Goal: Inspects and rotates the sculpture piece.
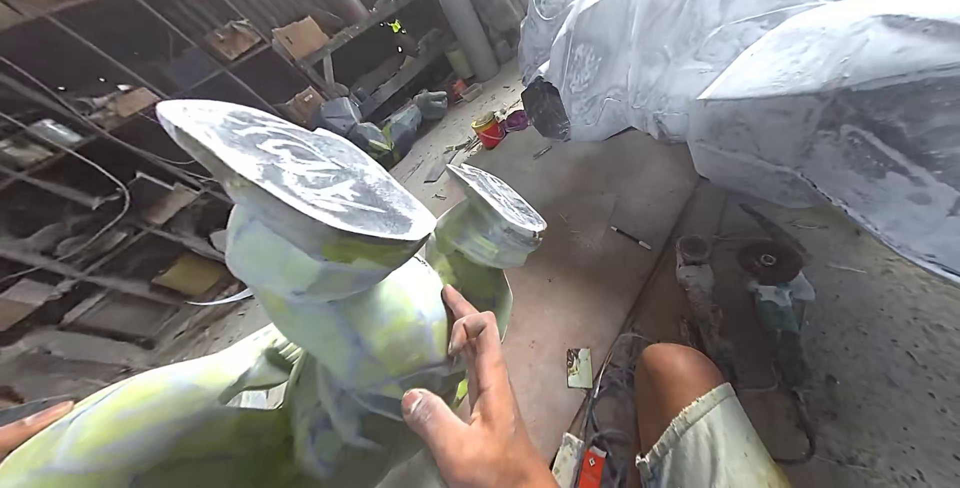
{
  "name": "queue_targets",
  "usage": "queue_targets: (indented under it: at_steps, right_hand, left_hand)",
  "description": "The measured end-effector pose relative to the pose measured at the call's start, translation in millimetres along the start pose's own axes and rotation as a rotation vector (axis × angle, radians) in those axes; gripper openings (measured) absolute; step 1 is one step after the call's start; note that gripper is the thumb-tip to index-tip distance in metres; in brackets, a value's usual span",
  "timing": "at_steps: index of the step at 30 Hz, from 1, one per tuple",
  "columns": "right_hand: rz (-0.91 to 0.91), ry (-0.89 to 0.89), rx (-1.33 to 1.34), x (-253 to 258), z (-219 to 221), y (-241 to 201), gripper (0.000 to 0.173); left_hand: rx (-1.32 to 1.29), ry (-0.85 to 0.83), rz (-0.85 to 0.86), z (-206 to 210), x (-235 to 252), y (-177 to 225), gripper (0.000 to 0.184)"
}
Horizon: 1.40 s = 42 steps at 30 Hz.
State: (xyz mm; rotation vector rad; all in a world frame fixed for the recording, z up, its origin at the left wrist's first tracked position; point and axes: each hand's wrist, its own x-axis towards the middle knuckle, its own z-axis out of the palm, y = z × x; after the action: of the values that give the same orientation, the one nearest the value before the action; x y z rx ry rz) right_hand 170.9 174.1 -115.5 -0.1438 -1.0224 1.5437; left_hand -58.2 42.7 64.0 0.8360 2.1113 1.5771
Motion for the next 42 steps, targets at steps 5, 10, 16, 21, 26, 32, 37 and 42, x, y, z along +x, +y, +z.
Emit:
queue_targets:
  at_steps: [5,10,16,21,26,32,37,42]
  right_hand:
    - [0.052,-0.006,0.040,-2.3,-0.5,4.1,0.046]
    - [0.142,0.060,0.117,-2.1,-5.0,19.4,0.053]
    - [0.311,0.272,0.305,-5.9,-24.1,73.3,0.048]
    - [0.555,0.528,0.413,-29.5,-35.3,129.2,0.033]
    - [0.820,0.743,0.607,-58.9,-32.4,178.1,0.043]
    - [0.874,0.851,0.772,-82.9,-26.2,212.2,0.036]
    - [0.709,0.793,0.824,-78.8,-27.3,208.7,0.034]
    - [0.513,0.529,1.008,-63.2,-26.4,168.4,0.031]
  left_hand:
    - [-0.185,0.057,0.191,-40.2,33.7,-25.2,0.032]
    - [-0.109,-0.088,0.089,-53.2,30.4,-27.0,0.033]
    - [-0.019,0.062,-0.075,11.5,-2.1,-7.7,0.032]
    - [0.137,0.103,-0.123,22.3,19.8,-29.8,0.027]
    - [0.319,0.132,-0.110,31.8,29.9,-41.9,0.050]
    - [0.616,0.189,-0.033,46.3,-19.2,-51.6,0.111]
    - [0.798,0.151,0.201,34.6,-72.0,-63.5,0.141]
    - [0.750,-0.012,0.576,29.7,-127.3,-42.6,0.130]
